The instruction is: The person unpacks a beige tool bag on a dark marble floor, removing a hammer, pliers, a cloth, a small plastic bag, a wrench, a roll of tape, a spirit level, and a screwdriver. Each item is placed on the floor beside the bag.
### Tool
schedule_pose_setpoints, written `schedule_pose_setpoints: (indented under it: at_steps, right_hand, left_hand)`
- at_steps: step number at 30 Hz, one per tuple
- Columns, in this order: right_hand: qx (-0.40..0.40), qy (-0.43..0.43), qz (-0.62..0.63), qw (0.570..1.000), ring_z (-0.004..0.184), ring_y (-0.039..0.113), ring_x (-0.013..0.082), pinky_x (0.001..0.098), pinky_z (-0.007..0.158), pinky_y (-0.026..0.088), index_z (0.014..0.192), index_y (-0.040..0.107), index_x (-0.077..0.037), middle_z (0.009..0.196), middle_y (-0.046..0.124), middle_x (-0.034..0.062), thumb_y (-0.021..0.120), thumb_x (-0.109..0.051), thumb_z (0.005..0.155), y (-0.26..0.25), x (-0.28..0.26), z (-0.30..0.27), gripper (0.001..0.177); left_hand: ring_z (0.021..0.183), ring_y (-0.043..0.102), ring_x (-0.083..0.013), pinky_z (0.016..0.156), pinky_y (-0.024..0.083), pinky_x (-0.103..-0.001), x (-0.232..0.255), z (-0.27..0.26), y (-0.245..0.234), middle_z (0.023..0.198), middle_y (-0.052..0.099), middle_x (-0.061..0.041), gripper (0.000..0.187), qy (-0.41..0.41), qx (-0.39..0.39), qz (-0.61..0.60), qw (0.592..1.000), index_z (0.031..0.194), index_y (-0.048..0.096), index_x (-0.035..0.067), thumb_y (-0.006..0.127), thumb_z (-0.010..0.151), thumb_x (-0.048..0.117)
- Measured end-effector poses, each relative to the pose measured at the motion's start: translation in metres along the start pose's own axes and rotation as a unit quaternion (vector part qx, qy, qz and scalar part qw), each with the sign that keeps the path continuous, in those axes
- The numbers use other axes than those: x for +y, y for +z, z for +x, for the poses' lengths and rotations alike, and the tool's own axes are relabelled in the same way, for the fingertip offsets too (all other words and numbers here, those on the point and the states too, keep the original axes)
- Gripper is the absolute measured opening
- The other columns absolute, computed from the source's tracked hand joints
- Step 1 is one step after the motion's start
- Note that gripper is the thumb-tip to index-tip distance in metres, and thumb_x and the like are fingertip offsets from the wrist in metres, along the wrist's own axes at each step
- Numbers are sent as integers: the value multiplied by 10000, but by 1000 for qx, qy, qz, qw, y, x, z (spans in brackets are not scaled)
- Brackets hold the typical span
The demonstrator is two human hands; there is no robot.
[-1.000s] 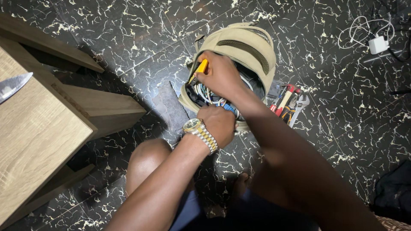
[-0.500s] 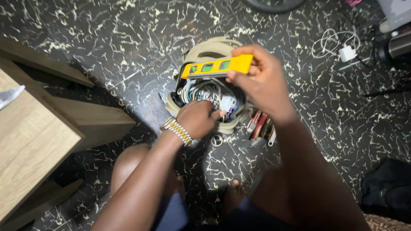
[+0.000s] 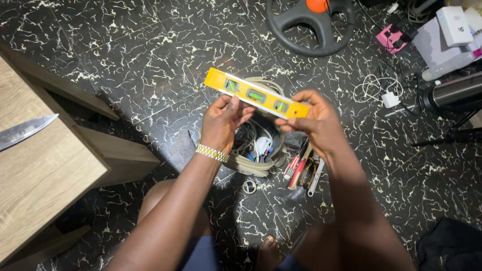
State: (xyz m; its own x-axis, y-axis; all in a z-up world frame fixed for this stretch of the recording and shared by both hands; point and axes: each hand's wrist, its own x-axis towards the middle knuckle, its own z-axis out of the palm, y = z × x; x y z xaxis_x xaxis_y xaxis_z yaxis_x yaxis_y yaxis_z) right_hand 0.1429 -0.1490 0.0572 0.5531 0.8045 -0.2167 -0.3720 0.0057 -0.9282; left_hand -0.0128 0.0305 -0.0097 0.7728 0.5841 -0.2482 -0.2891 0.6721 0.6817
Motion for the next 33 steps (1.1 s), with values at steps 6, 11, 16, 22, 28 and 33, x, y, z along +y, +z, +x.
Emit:
schedule_pose_setpoints:
  at_steps: [6,11,16,22,28,33]
  right_hand:
    - [-22,68,-58,996,935,748,264,289,781,625,1327,536,4,1189,670,177,619,210,791,29,17,-2,580]
    - [21,-65,-148,987,1071,647,143,258,861,584,1346,517,0,1190,636,118,657,192,810,71,33,-11,587]
    - [81,-170,-382,905,1091,642,255,382,921,522,1316,538,-8,1170,608,157,643,104,866,96,29,-28,476]
    - [58,-266,-491,827,1146,588,365,454,961,501,1357,550,-11,1251,472,209,730,-41,848,111,21,-35,540]
    - [33,-252,-457,852,1095,631,307,410,945,526,1384,532,-24,1318,447,204,769,-87,852,113,20,-37,586]
    - [45,-246,-438,863,1167,632,314,400,962,544,1389,514,-15,1306,475,195,746,-52,857,106,27,-35,582]
  left_hand:
    - [845,708,-171,798,611,-350,-1,8,-5,1007,736,-103,208,50,16,-32,998,1157,633,6,645,1020,162]
    - [886,706,-163,814,609,-350,3,9,0,1049,730,-94,306,57,23,-48,997,1243,656,-14,601,1034,202]
    - [1020,749,-238,887,607,-361,11,4,10,1153,758,-159,456,64,-23,88,994,1260,616,-38,487,1087,364]
    - [1219,654,-369,1042,548,-530,22,1,16,1356,604,-274,553,-19,-126,-47,991,1456,399,5,480,1061,384]
    - [1340,578,-415,1136,497,-569,29,-4,15,1462,543,-288,634,-30,-244,-134,960,1519,388,-48,503,1084,400]
    - [1308,605,-391,1131,501,-541,26,-4,16,1433,569,-279,667,-8,-232,-83,969,1531,383,-31,571,1049,391]
